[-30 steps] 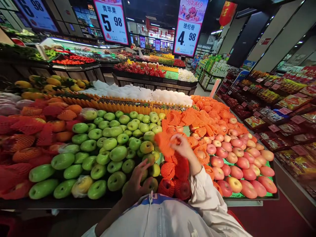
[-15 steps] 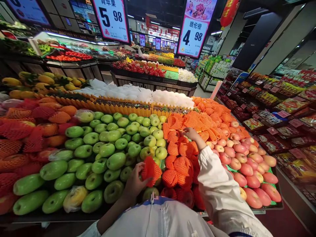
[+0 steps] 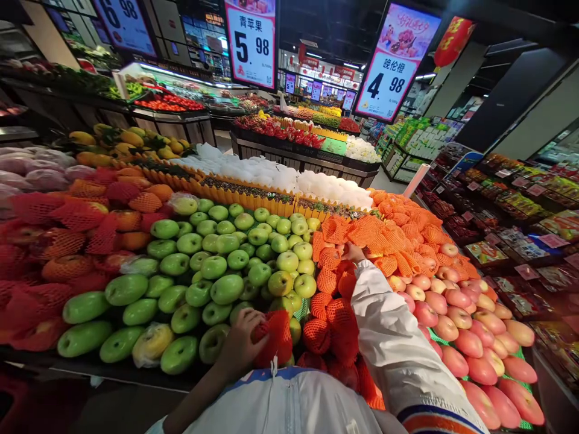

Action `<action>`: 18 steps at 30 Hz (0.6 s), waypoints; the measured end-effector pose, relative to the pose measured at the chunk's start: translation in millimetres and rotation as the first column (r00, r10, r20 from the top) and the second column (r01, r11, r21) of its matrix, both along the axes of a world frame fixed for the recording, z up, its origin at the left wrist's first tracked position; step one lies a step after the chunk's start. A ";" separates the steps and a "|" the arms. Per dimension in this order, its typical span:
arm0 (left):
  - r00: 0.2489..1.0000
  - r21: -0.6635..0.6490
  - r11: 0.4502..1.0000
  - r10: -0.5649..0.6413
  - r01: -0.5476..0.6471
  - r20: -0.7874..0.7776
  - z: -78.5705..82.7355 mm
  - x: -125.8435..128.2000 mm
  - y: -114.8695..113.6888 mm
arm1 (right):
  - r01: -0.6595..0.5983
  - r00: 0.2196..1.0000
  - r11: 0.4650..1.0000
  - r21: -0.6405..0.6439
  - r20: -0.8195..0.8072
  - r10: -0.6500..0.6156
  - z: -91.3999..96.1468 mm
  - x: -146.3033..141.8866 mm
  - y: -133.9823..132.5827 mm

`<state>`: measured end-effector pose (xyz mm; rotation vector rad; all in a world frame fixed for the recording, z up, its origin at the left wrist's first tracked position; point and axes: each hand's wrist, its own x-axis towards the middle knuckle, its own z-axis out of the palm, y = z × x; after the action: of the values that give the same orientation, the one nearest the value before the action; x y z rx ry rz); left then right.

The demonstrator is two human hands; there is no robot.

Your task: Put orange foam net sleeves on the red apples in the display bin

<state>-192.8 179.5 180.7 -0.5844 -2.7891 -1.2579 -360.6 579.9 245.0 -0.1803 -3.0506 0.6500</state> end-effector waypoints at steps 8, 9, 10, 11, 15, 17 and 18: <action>0.929 -0.075 0.984 -0.180 0.164 -0.323 57.9 -4.6 8.4 | 0.016 0.988 0.958 0.288 0.140 -0.059 20.1 -12.1 34.8; 0.897 -0.090 0.973 -0.230 0.211 -0.379 77.9 -5.8 12.6 | 0.014 0.989 0.953 0.301 0.138 -0.058 28.1 -10.3 40.6; 0.845 -0.103 0.960 -0.277 0.259 -0.457 100.8 -6.2 17.7 | 0.013 0.989 0.950 0.312 0.133 -0.058 36.7 -6.8 46.2; 0.786 -0.133 0.942 -0.330 0.307 -0.523 125.8 -5.5 23.6 | 0.015 0.990 0.947 0.322 0.125 -0.059 45.7 -1.5 51.4; 0.429 -0.303 0.794 -0.556 0.527 -0.711 219.1 11.8 55.7 | 0.078 0.995 0.964 0.253 0.042 -0.091 79.7 42.4 64.8; 0.380 -0.387 0.709 -0.667 0.590 -0.641 245.2 28.1 77.7 | 0.106 0.993 0.993 0.048 -0.055 -0.103 90.5 76.1 65.8; 0.399 -0.419 0.683 -0.707 0.598 -0.584 251.4 37.6 89.6 | 0.118 0.987 0.991 -0.064 -0.098 -0.124 93.2 94.5 64.6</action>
<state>-155.2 269.0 432.1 -1.8697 -1.9631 -0.5816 -266.1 644.6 338.3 -0.3206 -2.8985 0.7162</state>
